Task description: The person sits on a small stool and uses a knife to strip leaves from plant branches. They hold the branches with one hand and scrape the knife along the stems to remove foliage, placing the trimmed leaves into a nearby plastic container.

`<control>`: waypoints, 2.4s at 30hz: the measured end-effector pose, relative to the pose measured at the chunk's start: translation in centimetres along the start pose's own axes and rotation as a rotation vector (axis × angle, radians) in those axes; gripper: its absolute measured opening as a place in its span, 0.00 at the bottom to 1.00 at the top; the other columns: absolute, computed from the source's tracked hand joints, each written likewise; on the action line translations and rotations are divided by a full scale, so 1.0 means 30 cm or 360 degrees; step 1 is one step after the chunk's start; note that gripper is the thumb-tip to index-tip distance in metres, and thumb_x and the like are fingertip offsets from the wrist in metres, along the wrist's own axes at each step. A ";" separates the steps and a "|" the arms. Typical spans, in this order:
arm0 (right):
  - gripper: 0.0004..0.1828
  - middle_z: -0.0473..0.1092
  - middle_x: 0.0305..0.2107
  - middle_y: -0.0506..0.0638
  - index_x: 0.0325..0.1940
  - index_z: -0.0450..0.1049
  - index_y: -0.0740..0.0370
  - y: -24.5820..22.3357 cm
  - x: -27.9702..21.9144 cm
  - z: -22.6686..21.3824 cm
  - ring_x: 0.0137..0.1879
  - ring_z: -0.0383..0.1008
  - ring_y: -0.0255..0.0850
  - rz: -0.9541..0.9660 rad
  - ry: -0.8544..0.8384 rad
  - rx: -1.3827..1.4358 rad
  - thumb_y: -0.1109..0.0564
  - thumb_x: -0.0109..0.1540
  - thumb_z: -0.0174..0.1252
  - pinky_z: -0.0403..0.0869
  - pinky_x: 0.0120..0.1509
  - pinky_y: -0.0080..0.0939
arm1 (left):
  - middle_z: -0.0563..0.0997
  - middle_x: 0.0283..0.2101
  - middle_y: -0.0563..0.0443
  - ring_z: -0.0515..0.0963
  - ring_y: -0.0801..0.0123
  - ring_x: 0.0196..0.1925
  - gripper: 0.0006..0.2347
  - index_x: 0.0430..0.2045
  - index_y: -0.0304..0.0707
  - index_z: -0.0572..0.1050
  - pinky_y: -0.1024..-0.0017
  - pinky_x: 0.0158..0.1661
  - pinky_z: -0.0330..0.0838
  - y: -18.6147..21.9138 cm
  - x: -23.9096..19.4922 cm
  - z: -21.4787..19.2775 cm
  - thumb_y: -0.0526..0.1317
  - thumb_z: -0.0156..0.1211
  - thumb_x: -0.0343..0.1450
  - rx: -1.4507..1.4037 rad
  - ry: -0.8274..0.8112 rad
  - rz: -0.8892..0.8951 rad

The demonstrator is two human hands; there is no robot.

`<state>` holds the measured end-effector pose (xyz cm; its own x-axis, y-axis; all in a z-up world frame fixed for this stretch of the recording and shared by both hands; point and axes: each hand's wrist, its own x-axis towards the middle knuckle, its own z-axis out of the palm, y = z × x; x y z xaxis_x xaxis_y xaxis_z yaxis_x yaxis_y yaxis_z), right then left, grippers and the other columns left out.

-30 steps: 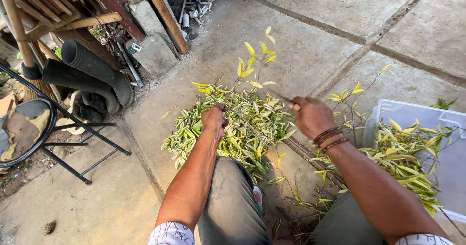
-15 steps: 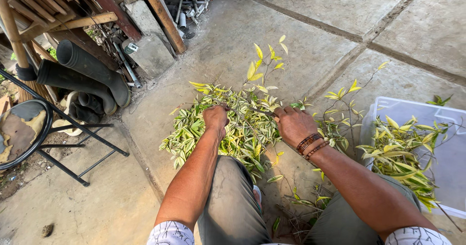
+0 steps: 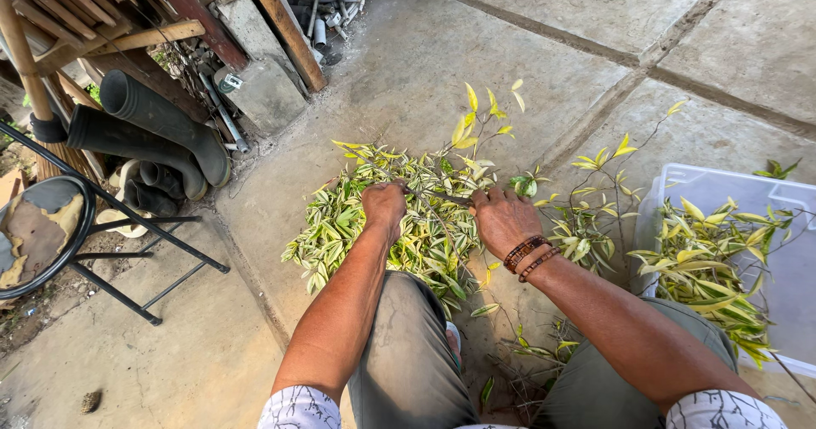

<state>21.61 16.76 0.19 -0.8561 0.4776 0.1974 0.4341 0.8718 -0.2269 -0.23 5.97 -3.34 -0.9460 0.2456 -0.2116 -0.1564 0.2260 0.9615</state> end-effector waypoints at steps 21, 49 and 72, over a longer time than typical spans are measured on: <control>0.30 0.76 0.33 0.59 0.42 0.79 0.61 0.074 0.054 0.038 0.33 0.79 0.57 0.0314 0.0214 0.0620 0.32 0.67 0.48 0.76 0.36 0.58 | 0.76 0.19 0.56 0.68 0.74 0.22 0.08 0.21 0.34 0.80 0.69 0.26 0.64 -0.018 0.027 -0.050 0.37 0.62 0.70 0.0030 0.0054 0.0262; 0.30 0.76 0.27 0.61 0.35 0.83 0.54 0.141 0.074 0.040 0.38 0.78 0.60 0.0621 -0.0185 0.0543 0.30 0.66 0.50 0.75 0.43 0.62 | 0.79 0.19 0.46 0.77 0.65 0.21 0.09 0.30 0.34 0.82 0.65 0.30 0.72 0.076 -0.103 -0.066 0.41 0.61 0.73 0.0602 0.0214 0.1175; 0.32 0.73 0.30 0.61 0.28 0.81 0.62 0.114 0.053 0.036 0.34 0.77 0.60 0.0331 0.0279 0.0524 0.32 0.65 0.53 0.73 0.36 0.62 | 0.71 0.16 0.56 0.65 0.78 0.20 0.12 0.22 0.27 0.78 0.70 0.23 0.62 0.037 -0.024 -0.091 0.37 0.61 0.74 0.0259 0.0187 0.1031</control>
<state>21.43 20.39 -1.30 -0.6870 0.6755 0.2678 0.4555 0.6875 -0.5656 -0.49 3.47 -1.64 -0.8602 0.2775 0.4279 0.4888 0.2088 0.8471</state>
